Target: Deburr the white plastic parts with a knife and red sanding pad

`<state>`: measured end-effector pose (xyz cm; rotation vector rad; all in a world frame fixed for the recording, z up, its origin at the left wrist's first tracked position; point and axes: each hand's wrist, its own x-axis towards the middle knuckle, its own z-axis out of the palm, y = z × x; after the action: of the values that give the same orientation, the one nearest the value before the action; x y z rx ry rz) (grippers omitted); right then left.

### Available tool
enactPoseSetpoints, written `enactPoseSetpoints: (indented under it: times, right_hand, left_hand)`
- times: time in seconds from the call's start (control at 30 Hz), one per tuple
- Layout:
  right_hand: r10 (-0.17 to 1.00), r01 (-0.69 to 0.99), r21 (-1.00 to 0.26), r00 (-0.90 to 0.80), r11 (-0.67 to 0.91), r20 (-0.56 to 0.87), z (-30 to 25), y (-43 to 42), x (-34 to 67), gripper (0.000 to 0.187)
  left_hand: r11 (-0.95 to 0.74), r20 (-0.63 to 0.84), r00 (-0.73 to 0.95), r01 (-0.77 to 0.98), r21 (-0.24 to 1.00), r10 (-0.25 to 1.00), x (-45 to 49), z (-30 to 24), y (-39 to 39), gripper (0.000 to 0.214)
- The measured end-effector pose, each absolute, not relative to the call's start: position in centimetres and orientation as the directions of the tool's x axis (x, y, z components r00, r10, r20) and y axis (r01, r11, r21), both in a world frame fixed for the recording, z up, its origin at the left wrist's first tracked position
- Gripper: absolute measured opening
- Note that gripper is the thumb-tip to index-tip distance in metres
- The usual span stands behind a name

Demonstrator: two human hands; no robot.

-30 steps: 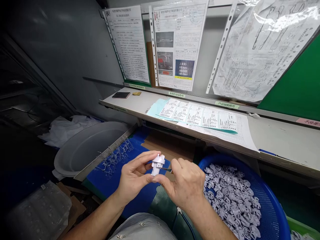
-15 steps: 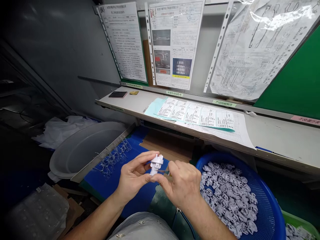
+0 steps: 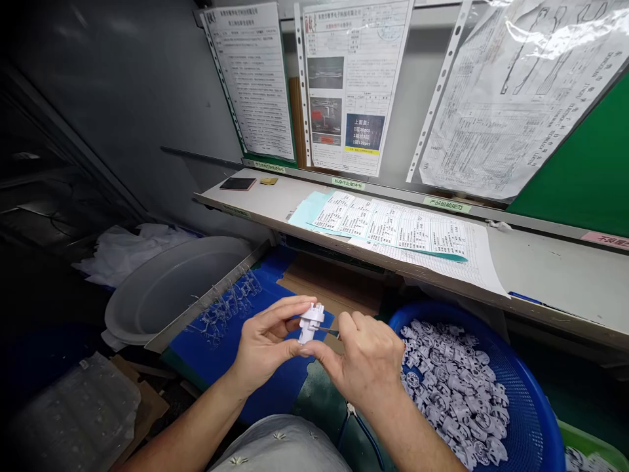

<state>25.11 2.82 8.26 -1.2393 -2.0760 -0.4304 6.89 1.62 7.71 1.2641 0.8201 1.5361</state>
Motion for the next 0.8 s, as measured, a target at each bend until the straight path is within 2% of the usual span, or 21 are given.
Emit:
enactPoseSetpoints:
  times: [0.1, 0.17, 0.27, 0.33, 0.37, 0.47, 0.53, 0.67, 0.73, 0.8]
  right_hand:
    - [0.673, 0.79, -0.164, -0.369, 0.59, 0.642, 8.1, 2.8, 25.0, 0.056]
    - [0.748, 0.707, -0.375, -0.328, 0.599, 0.577, 8.1, 2.8, 24.8, 0.051]
    - [0.888, 0.534, -0.713, -0.204, 0.454, 0.413, 8.3, 2.8, 24.3, 0.044]
    - [0.921, 0.403, -0.829, -0.193, 0.388, 0.338, 8.5, 2.9, 23.9, 0.039]
    - [0.92, 0.345, -0.856, -0.209, 0.386, 0.331, 8.6, 2.9, 23.7, 0.037]
    - [0.878, 0.224, -0.868, -0.307, 0.442, 0.368, 8.9, 3.1, 23.6, 0.034]
    - [0.848, 0.215, -0.85, -0.361, 0.481, 0.388, 9.1, 3.3, 23.9, 0.035]
    - [0.839, 0.31, -0.794, -0.347, 0.524, 0.419, 9.2, 3.9, 25.3, 0.023]
    - [0.83, 0.402, -0.73, -0.346, 0.553, 0.438, 9.3, 4.1, 25.9, 0.026]
    - [0.793, 0.51, -0.607, -0.414, 0.609, 0.447, 9.6, 4.2, 26.4, 0.03]
  left_hand:
    - [-0.329, 0.335, -0.022, -0.255, 0.909, 0.942, 6.9, 7.5, 1.7, 0.045]
    - [-0.354, 0.356, -0.035, -0.231, 0.906, 0.934, 7.0, 7.4, 1.7, 0.048]
    - [-0.433, 0.43, -0.052, -0.102, 0.896, 0.902, 7.3, 7.7, 1.5, 0.049]
    - [-0.454, 0.452, -0.045, -0.074, 0.888, 0.891, 7.3, 7.9, 1.4, 0.049]
    - [-0.433, 0.434, -0.022, -0.119, 0.894, 0.901, 7.2, 7.9, 1.4, 0.052]
    - [-0.223, 0.283, 0.134, -0.345, 0.912, 0.95, 6.9, 7.9, 1.5, 0.056]
    - [-0.123, 0.206, 0.169, -0.405, 0.906, 0.964, 6.7, 7.7, 1.7, 0.048]
    - [-0.226, 0.241, -0.003, -0.36, 0.905, 0.971, 6.0, 7.0, 2.4, 0.043]
    - [-0.243, 0.256, -0.01, -0.354, 0.903, 0.967, 5.6, 6.6, 2.8, 0.046]
    - [-0.219, 0.244, 0.021, -0.375, 0.901, 0.969, 5.3, 6.3, 3.0, 0.048]
